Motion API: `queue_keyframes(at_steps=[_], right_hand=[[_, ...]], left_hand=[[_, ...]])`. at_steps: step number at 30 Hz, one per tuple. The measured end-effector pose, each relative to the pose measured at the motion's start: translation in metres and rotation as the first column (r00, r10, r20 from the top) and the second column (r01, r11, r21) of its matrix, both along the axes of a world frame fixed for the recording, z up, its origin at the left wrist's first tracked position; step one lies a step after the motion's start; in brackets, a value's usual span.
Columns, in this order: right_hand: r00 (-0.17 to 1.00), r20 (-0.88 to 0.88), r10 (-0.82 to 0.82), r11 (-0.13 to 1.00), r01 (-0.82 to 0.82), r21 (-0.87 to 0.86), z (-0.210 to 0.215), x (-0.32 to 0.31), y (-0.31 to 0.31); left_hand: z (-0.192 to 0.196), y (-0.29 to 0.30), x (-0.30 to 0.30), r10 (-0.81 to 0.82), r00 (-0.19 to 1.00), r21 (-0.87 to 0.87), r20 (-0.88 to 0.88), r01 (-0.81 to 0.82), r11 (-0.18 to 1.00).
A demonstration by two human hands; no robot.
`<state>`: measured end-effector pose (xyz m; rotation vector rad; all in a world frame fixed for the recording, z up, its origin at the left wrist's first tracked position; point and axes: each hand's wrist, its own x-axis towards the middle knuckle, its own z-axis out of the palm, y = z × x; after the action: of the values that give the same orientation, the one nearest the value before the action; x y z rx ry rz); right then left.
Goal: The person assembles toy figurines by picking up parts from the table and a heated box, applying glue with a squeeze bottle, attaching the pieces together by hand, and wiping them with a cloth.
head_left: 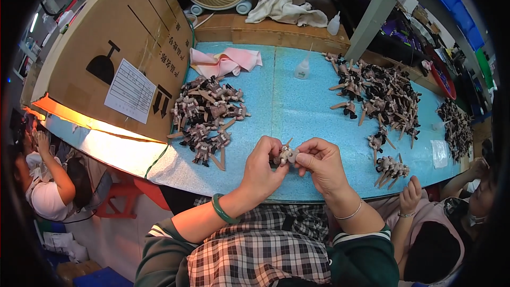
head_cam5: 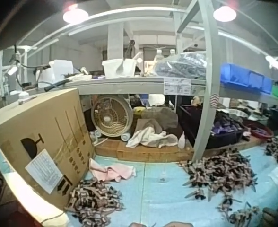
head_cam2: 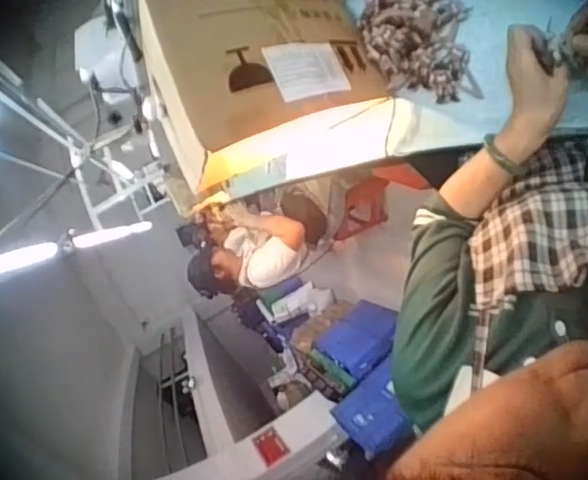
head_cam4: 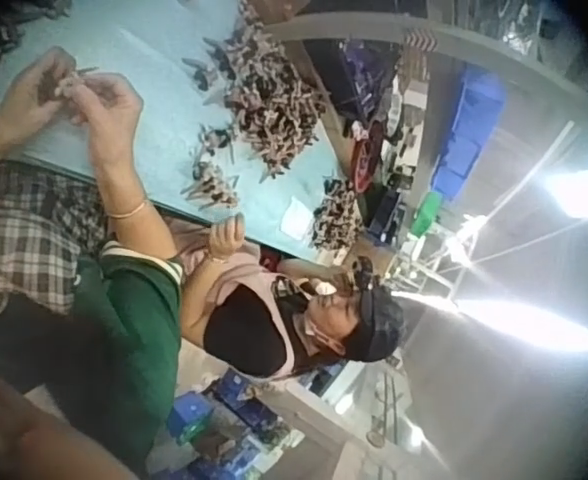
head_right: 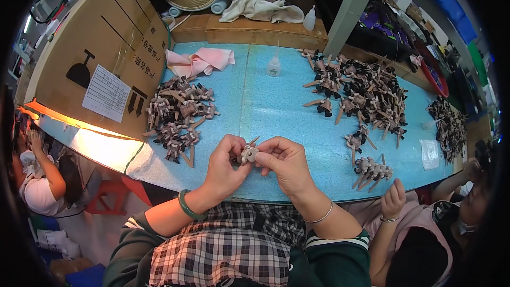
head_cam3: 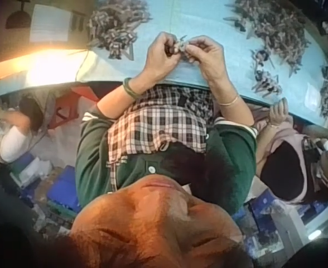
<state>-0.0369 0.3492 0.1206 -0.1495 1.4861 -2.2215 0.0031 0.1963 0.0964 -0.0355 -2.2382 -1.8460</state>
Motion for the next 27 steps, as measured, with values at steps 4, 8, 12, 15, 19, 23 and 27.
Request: queue_keyframes(at_steps=[4, 8, 12, 15, 19, 23, 27], right_hand=[[0.999, 0.044, 0.003, 1.0, -0.004, 0.01, 0.001, 0.002, -0.002], [0.994, 0.108, 0.01, 1.0, -0.012, 0.013, 0.003, 0.004, -0.005], [0.994, 0.107, 0.037, 0.996, -0.046, 0.08, 0.001, -0.005, -0.003], [0.99, 0.065, 0.128, 0.966, -0.139, 0.217, 0.001, -0.025, 0.008], [0.955, 0.03, 0.296, 0.884, -0.286, 0.369, 0.01, -0.038, 0.008], [0.916, -0.007, 0.401, 0.809, -0.35, 0.473, 0.022, -0.045, 0.002], [0.874, -0.038, 0.485, 0.735, -0.383, 0.56, 0.028, -0.047, -0.002]], left_hand=[[0.002, 0.0, 0.001, 0.015, 1.0, -0.062, -0.027, -0.016, 0.998], [0.001, 0.0, 0.003, 0.032, 0.997, -0.159, -0.072, -0.043, 0.986], [-0.002, 0.0, 0.007, 0.05, 0.998, -0.289, -0.026, -0.055, 0.956], [0.009, -0.003, 0.014, -0.051, 0.992, -0.468, -0.113, -0.008, 0.884], [0.01, -0.017, 0.025, -0.161, 0.986, -0.545, -0.047, 0.11, 0.831], [0.016, -0.029, 0.003, -0.13, 0.989, -0.43, -0.072, 0.087, 0.898], [0.01, -0.031, -0.012, -0.287, 0.954, -0.394, -0.084, 0.233, 0.889]])
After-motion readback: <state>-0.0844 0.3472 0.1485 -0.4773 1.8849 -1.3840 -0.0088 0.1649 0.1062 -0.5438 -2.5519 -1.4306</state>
